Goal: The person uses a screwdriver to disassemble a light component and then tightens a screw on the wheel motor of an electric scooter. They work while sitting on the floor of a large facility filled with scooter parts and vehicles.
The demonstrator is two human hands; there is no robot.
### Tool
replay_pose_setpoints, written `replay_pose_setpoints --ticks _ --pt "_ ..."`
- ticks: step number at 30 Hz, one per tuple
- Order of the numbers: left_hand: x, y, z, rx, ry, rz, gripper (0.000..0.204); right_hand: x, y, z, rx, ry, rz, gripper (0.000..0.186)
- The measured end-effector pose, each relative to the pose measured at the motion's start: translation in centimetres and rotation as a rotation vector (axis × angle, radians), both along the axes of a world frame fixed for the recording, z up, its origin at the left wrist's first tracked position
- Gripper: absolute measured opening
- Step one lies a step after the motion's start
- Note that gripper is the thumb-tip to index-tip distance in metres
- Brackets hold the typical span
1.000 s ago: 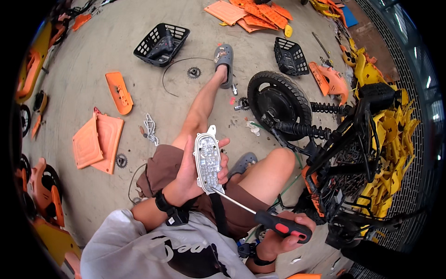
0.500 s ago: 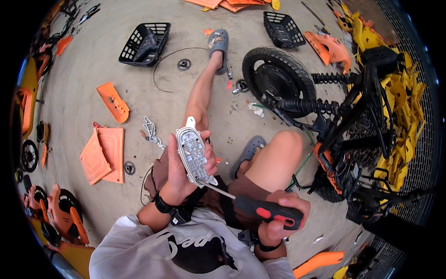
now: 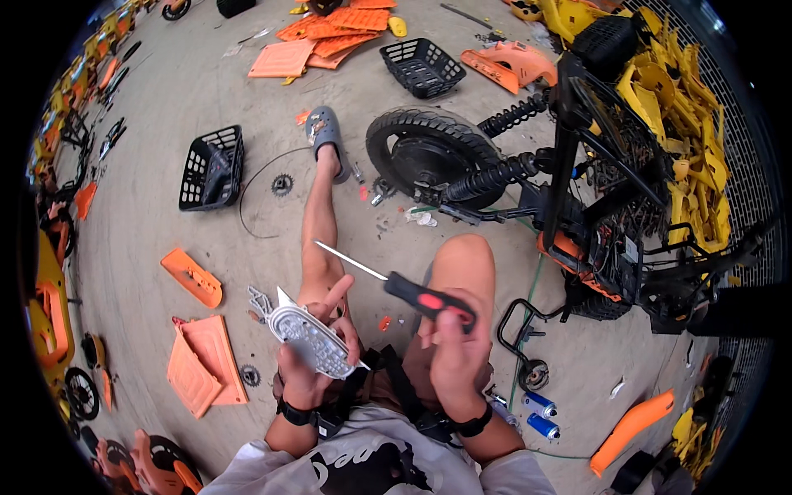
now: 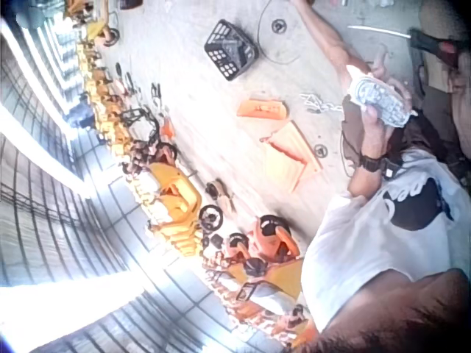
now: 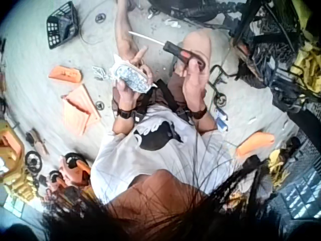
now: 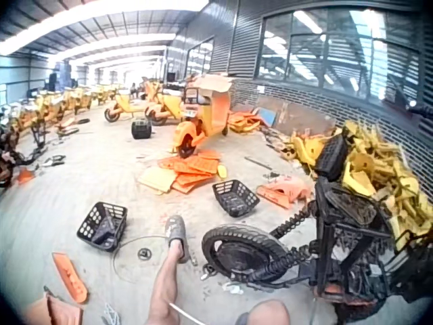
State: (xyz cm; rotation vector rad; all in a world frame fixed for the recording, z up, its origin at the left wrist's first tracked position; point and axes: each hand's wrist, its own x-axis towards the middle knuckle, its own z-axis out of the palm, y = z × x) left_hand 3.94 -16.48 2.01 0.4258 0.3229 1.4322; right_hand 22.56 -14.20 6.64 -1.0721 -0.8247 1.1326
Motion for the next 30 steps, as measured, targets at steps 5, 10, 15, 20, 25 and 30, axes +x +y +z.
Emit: replay_pose_setpoints --ticks 5,10,15,20,25,30 --pt "1.2 -0.9 0.4 -0.014 0.135 -0.031 0.067 -3.1 -1.0 -0.7 -0.053 0.025 0.378 0.035" --pt "0.4 -1.4 -0.3 -0.015 0.001 0.022 0.064 -1.2 -0.2 -0.8 0.234 -0.354 0.242 0.027" --pt "-0.2 -1.4 -0.8 0.0 0.022 0.055 0.065 4.1 0.6 4.0 0.636 -0.225 -0.185 0.024" --pt "0.0 -1.9 -1.1 -0.026 -0.012 0.033 0.064 8.4 1.3 12.3 1.044 -0.467 -0.153 0.031" --pt "0.3 -2.1 -0.8 -0.004 0.1 -0.009 0.062 8.7 0.3 19.6 1.356 -0.553 -0.182 0.031" --pt "1.1 -2.4 -0.7 -0.116 0.166 -0.115 0.06 6.6 -0.6 20.8 1.492 -0.61 -0.064 0.031"
